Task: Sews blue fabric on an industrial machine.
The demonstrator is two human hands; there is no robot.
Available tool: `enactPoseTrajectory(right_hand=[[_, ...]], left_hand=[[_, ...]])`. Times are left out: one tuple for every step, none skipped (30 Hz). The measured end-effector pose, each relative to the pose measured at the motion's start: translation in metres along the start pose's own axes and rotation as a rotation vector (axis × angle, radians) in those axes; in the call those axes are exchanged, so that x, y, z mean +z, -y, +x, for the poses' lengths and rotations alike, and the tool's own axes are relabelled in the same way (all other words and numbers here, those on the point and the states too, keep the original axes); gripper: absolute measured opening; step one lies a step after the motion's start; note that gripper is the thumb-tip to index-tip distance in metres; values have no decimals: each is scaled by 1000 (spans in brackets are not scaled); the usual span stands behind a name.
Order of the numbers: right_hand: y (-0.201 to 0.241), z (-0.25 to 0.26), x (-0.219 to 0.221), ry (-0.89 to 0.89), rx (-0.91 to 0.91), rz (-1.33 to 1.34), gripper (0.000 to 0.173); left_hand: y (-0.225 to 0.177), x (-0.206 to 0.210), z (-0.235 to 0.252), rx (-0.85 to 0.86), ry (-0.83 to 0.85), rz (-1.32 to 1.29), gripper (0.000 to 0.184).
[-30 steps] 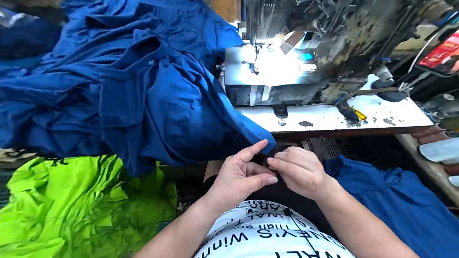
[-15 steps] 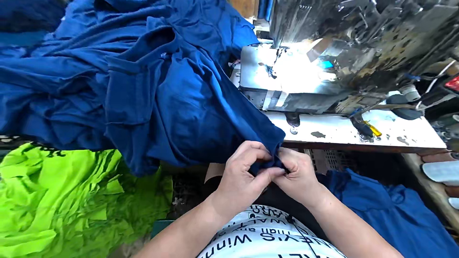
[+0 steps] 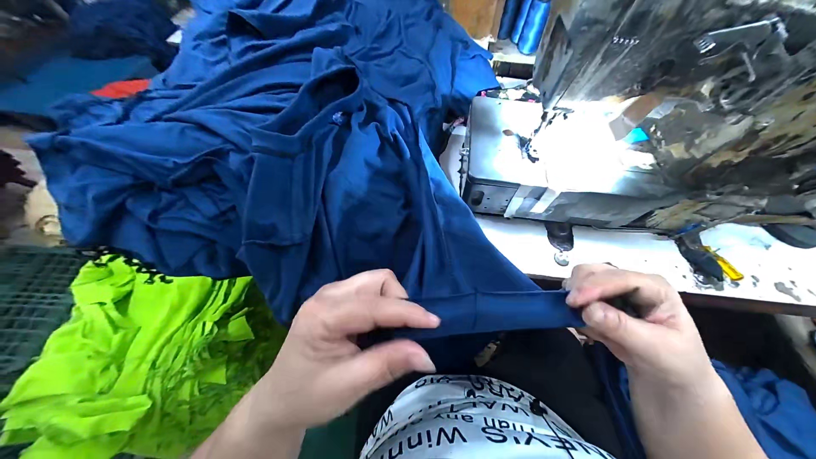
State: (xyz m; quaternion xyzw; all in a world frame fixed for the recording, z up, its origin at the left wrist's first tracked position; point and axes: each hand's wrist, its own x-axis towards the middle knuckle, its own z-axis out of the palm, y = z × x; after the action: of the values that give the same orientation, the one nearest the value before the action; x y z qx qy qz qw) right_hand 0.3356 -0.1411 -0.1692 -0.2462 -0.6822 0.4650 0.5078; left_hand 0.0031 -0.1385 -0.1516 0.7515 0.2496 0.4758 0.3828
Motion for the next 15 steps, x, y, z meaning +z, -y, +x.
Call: enactPoseTrajectory(right_hand=[[1, 1, 2, 2, -76, -130, 18], [2, 1, 5, -10, -135, -261, 21], [3, 0, 8, -22, -178, -393, 26], [4, 0, 10, -33, -212, -509, 28], [4, -1, 12, -44, -241, -608, 29], [4, -1, 13, -56, -266, -686, 27], [4, -2, 12, -64, -286, -746, 25], [5, -2, 11, -67, -303, -795, 23], [6, -2, 9, -66, -318, -834, 22], [8, -3, 8, -58, -328, -863, 22], [11, -4, 8, -49, -338, -881, 23], [13, -4, 8, -44, -349, -895, 23], [15, -5, 9, -45, -360, -906, 22], [17, -5, 9, -53, -375, -914, 21], [18, -4, 9, -61, -388, -921, 21]], left_hand=[[-2, 1, -2, 64, -23, 169, 25], [-3, 4, -5, 123, -59, 338, 27], [-4, 6, -8, 178, -94, 492, 27], [-3, 9, -10, 229, -124, 612, 25], [-2, 11, -13, 270, -138, 699, 24], [0, 12, -15, 299, -138, 756, 23], [2, 12, -17, 319, -136, 791, 23], [3, 11, -19, 338, -136, 807, 23], [4, 10, -21, 359, -135, 811, 22], [3, 9, -23, 382, -132, 816, 22], [1, 8, -26, 399, -124, 824, 22], [0, 8, -28, 417, -117, 834, 23], [0, 7, -30, 435, -116, 839, 24], [1, 8, -31, 449, -120, 841, 25], [3, 8, -32, 467, -131, 837, 26]])
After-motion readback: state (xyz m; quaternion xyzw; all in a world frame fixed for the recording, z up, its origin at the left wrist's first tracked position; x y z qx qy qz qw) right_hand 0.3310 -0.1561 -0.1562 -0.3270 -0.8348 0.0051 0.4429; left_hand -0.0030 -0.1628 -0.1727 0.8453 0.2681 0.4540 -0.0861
